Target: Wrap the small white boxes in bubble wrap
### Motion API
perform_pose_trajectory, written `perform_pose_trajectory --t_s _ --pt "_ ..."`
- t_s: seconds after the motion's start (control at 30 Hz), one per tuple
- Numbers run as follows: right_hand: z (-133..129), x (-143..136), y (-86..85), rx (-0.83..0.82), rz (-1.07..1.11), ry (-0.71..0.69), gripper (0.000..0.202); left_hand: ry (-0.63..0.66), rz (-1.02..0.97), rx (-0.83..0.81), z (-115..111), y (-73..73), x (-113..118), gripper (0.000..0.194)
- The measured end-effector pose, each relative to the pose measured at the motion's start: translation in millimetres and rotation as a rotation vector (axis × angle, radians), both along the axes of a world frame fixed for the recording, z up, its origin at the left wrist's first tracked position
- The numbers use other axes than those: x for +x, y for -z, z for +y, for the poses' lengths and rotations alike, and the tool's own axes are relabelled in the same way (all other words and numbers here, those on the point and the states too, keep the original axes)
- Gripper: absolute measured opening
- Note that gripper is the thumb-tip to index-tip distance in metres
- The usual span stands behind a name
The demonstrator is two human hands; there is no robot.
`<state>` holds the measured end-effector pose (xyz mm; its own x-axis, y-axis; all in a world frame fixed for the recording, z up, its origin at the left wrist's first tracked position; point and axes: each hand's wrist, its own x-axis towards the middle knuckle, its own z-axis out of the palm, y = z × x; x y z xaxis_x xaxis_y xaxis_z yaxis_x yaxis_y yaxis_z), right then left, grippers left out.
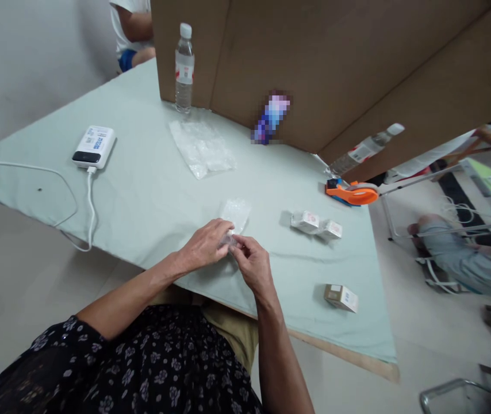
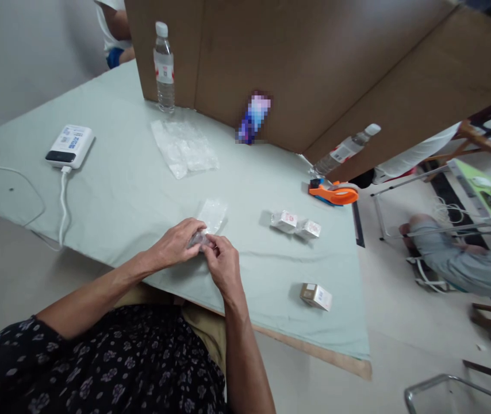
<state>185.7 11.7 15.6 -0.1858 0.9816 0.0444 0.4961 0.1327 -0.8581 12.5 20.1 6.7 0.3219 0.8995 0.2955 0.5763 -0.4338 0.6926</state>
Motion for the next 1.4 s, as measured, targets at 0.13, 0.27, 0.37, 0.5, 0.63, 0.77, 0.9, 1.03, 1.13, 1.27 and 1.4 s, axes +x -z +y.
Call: perform_pose_trajectory --t_s 0.13,0.27,0.37,0.5,0.63,0.77,0.9,1.03,1.13,1.27,1.4 --pt "-1 -3 -6.5 0.096 -0.252 -0.070 0.029 -0.026 -0.157 -0.051 -4 2.0 -1 0.048" --pt "-2 -6 -13.9 0.128 -0.425 -0.091 0.029 -0.163 -0.289 -0.156 -9 -0.7 3 0.037" --pt "0 -5 -15.1 0.138 -0.375 -0.105 0.027 -0.237 -0.327 -0.180 -10 -1.6 6 0.021" --pt "1 -2 -12.1 0.106 -0.248 -0.106 0.027 -0.171 -0.328 -0.077 -8 2.5 5 0.015" --pt "1 -3 -11.2 0.111 -0.259 -0.107 0.027 -0.115 -0.256 -0.032 -4 5.5 3 0.013" --pt "1 -3 -14.2 0.125 -0.337 -0.145 0.028 -0.130 -0.259 -0.092 -1 0.5 4 0.009" --pt "2 0 -16.1 0.151 -0.333 -0.184 0.032 -0.222 -0.213 -0.160 1 -2.7 11 0.009" --pt "4 4 -16.5 0.116 -0.237 -0.214 0.034 -0.229 -0.163 -0.174 1 0.3 16 0.011" --pt "5 5 -15.9 0.102 -0.188 -0.209 0.033 -0.236 -0.101 -0.195 1 -0.2 17 0.013" --pt "5 4 -14.2 0.081 -0.149 -0.183 0.040 -0.220 -0.002 -0.204 2 -5.0 19 0.016" --pt "8 11 -12.4 0.022 -0.048 -0.131 0.040 -0.229 0.044 -0.196 2 -6.5 21 0.022"
